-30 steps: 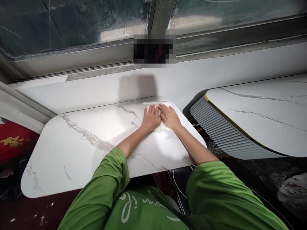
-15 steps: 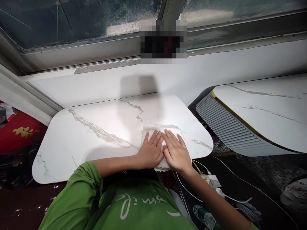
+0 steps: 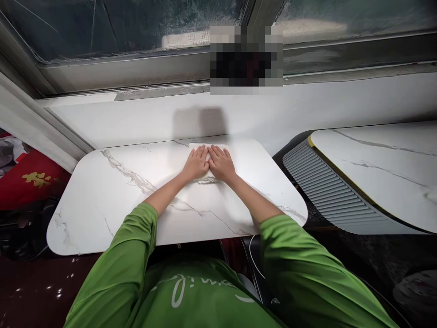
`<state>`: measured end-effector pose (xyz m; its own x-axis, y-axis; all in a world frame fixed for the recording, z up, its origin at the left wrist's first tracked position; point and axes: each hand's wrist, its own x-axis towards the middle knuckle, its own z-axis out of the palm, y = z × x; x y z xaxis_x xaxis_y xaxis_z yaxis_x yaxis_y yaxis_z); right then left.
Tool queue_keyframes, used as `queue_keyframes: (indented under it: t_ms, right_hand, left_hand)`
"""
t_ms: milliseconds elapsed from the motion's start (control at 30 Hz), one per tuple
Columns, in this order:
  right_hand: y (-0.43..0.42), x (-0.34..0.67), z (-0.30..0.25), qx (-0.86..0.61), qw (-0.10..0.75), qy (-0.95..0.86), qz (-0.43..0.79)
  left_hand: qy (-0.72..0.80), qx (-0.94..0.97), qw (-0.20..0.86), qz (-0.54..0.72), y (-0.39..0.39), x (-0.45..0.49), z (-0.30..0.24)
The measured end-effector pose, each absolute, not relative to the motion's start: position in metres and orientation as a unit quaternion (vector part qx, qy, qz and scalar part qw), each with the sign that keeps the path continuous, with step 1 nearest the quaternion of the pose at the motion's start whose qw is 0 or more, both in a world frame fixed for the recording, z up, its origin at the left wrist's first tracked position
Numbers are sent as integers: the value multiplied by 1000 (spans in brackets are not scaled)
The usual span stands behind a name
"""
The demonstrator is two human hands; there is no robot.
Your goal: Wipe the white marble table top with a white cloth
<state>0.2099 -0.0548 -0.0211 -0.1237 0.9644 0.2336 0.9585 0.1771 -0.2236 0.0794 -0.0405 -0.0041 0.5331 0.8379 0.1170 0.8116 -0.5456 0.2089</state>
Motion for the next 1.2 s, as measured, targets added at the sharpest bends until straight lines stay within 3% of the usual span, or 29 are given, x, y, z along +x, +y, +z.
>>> queue_keyframes:
  t_ms: [167, 333, 767, 900, 1200]
  right_hand:
    - [-16, 194, -22, -640, 211, -738, 25]
    - [-28, 191, -24, -619, 237, -748, 36]
    - [-230, 142, -18, -589, 169, -789, -27]
    - [-257, 146, -8, -528, 152, -836, -12]
    - [-201, 137, -12, -508, 149, -848, 20]
  left_hand:
    - [487, 867, 52, 90, -5, 66, -4]
    - [497, 862, 46, 90, -21, 60, -5]
    - [438, 896, -1, 74, -210, 0, 2]
    - [431, 900, 7, 59, -248, -16, 13]
    - [511, 853, 94, 40, -201, -23, 23]
